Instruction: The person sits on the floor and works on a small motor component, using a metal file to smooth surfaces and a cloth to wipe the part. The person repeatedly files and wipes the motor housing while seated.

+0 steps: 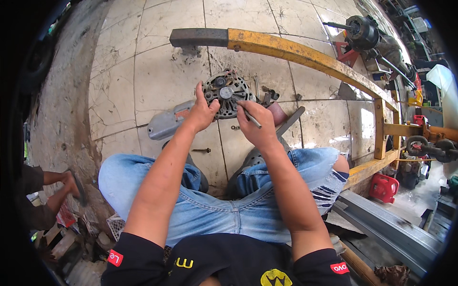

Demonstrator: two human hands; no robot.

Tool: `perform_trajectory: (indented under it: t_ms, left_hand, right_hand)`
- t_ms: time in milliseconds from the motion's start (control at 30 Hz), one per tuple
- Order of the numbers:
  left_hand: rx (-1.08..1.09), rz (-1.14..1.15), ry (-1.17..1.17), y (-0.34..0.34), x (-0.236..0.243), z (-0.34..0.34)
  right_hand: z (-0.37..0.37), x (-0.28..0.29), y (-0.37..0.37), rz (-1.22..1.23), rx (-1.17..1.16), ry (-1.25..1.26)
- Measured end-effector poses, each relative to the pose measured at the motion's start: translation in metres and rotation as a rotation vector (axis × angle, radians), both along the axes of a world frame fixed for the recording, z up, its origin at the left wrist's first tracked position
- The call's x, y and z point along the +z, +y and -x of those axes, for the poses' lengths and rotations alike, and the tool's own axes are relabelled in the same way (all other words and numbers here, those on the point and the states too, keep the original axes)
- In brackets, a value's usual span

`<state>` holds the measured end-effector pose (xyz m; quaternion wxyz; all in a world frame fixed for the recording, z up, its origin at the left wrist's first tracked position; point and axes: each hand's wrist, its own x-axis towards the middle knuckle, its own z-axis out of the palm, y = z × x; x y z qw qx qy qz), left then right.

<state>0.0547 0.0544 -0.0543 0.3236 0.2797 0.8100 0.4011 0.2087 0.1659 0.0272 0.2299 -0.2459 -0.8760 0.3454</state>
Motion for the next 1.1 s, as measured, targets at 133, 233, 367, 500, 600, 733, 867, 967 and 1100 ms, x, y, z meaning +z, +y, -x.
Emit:
perform_trajectory:
  t_ms: [133, 233, 367, 500, 600, 733, 867, 967, 1100]
  left_hand:
    - [-0.009, 0.017, -0.006, 0.001, 0.001, 0.0]
    - [-0.001, 0.018, -0.024, -0.002, 0.003, -0.003]
    - [-0.003, 0.014, -0.027, 0.001, 0.0, -0.001]
    - [-0.008, 0.037, -0.028, -0.001, -0.003, -0.002]
    - [-0.001, 0.018, -0.024, 0.0, 0.0, 0.0]
    - [-0.013, 0.035, -0.062, 0.002, 0.005, 0.002]
    - [-0.014, 0.06, -0.037, 0.0, 0.006, -0.001]
    - [0.0, 0.02, -0.044, -0.002, 0.002, -0.003]
    - [-0.012, 0.01, -0.063, -0.001, -0.001, 0.0]
  right_hand:
    - [-0.002, -0.009, 0.001, -0.039, -0.011, 0.029]
    - [-0.005, -0.006, 0.002, 0.04, -0.07, -0.083]
    - [0.001, -0.004, -0.002, 0.035, -0.042, 0.044]
    - [-0.002, -0.007, -0.002, 0.023, -0.049, -0.02]
    - [-0.002, 0.002, 0.004, 0.035, -0.05, -0.09]
    - [0.002, -0.004, 0.001, 0.017, -0.023, 0.017]
    - [-0.009, -0.004, 0.008, 0.028, -0.048, -0.054]
    - [-0.01, -0.002, 0.005, 0.1, -0.101, -0.059]
    - [-0.004, -0.007, -0.001, -0.019, -0.017, 0.042]
